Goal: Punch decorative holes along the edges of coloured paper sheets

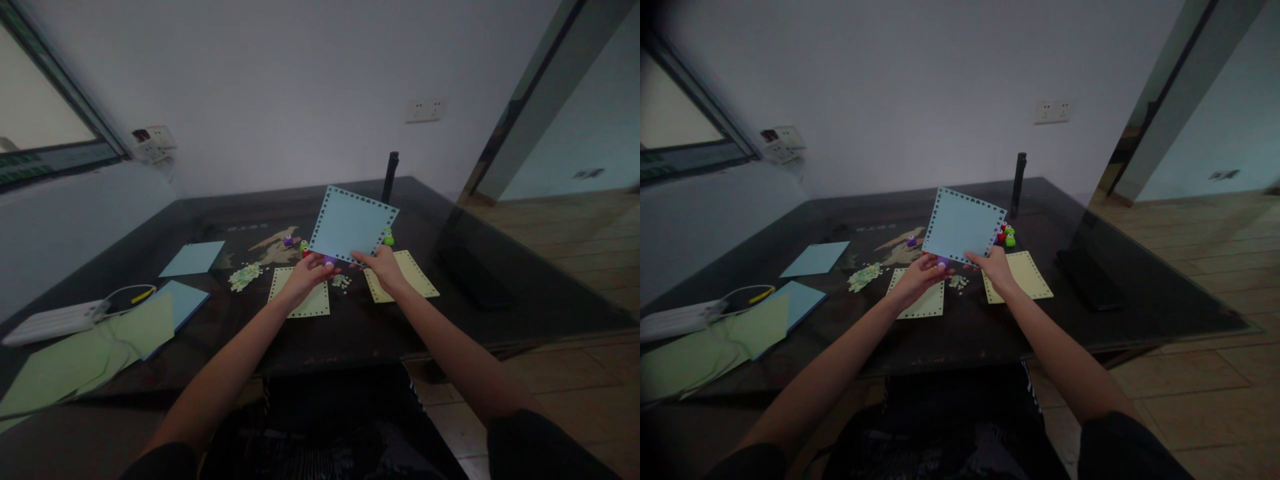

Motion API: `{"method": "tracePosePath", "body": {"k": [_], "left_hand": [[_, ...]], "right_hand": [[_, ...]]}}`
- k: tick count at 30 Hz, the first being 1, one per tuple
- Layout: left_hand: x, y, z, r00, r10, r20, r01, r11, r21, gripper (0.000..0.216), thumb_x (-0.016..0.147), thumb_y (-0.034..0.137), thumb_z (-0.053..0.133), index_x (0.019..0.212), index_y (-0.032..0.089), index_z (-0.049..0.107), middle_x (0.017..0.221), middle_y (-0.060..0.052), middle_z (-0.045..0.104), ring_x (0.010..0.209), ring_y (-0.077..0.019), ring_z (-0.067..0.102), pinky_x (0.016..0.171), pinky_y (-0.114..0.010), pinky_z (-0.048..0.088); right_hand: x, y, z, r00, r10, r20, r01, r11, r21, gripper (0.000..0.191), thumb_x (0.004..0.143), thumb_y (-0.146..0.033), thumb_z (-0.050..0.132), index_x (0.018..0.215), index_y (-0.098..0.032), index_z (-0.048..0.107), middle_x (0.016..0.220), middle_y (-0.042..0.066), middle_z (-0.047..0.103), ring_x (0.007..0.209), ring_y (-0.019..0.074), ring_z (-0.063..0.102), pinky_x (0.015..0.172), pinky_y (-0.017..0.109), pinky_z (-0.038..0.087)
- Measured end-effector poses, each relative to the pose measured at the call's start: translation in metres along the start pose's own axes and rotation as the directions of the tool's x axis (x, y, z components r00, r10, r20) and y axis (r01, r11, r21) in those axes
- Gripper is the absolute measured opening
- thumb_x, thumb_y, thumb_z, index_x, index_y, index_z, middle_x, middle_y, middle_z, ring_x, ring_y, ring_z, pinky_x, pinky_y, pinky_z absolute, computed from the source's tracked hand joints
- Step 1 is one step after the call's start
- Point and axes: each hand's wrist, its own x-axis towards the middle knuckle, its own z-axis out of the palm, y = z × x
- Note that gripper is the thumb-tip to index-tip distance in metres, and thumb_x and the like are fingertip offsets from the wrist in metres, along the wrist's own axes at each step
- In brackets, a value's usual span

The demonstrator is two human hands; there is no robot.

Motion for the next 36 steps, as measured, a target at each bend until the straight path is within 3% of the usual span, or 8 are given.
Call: {"method": "tracePosePath", "body": {"k": [8, 20, 25, 36], "left_hand": [[-0.001, 0.000, -0.001, 1.000, 0.009, 0.019, -0.009, 1.000, -0.002, 0.029, 0.070, 0.021, 0.073, 0.094, 0.013, 0.060, 0.107, -0.012, 0.061, 0.089, -0.0188, 0.065, 0.086, -0.033, 0.048], [0.000, -0.001, 0.002, 0.998, -0.016, -0.053, 0.015, 1.000, -0.021, 0.031, 0.068, 0.021, 0.075, 0.094, 0.011, 0.060, 0.100, -0.012, 0.065, 0.082, -0.0178, 0.066, 0.081, -0.032, 0.049], [0.003, -0.005, -0.001, 0.998, -0.013, -0.061, 0.011, 1.000, -0.025, 0.026, 0.069, 0.025, 0.074, 0.087, 0.010, 0.062, 0.088, -0.010, 0.067, 0.080, -0.0167, 0.066, 0.077, -0.030, 0.049], [0.007, -0.012, -0.002, 0.992, -0.031, -0.119, 0.015, 0.991, -0.132, 0.027, 0.067, 0.026, 0.075, 0.086, 0.012, 0.062, 0.087, -0.006, 0.067, 0.075, -0.0119, 0.064, 0.071, -0.024, 0.048]], "right_hand": [[0.000, 0.000, 0.000, 1.000, 0.005, -0.006, -0.005, 1.000, -0.017, 0.034, 0.059, -0.038, 0.074, 0.082, -0.015, 0.063, 0.079, 0.009, 0.070, 0.058, 0.0184, 0.064, 0.053, 0.028, 0.045], [0.000, 0.003, 0.000, 0.999, -0.034, 0.030, 0.037, 0.995, -0.096, 0.032, 0.061, -0.036, 0.073, 0.083, -0.014, 0.065, 0.078, 0.009, 0.070, 0.059, 0.0189, 0.065, 0.053, 0.028, 0.048], [0.001, 0.005, 0.001, 0.997, -0.054, 0.056, 0.062, 0.987, -0.147, 0.030, 0.061, -0.037, 0.073, 0.078, -0.013, 0.065, 0.071, 0.009, 0.070, 0.056, 0.0182, 0.064, 0.049, 0.026, 0.046], [-0.002, 0.000, 0.003, 0.994, -0.084, 0.071, 0.095, 0.983, -0.156, 0.024, 0.061, -0.034, 0.072, 0.071, -0.013, 0.065, 0.061, 0.006, 0.067, 0.049, 0.0166, 0.061, 0.047, 0.026, 0.045]]}}
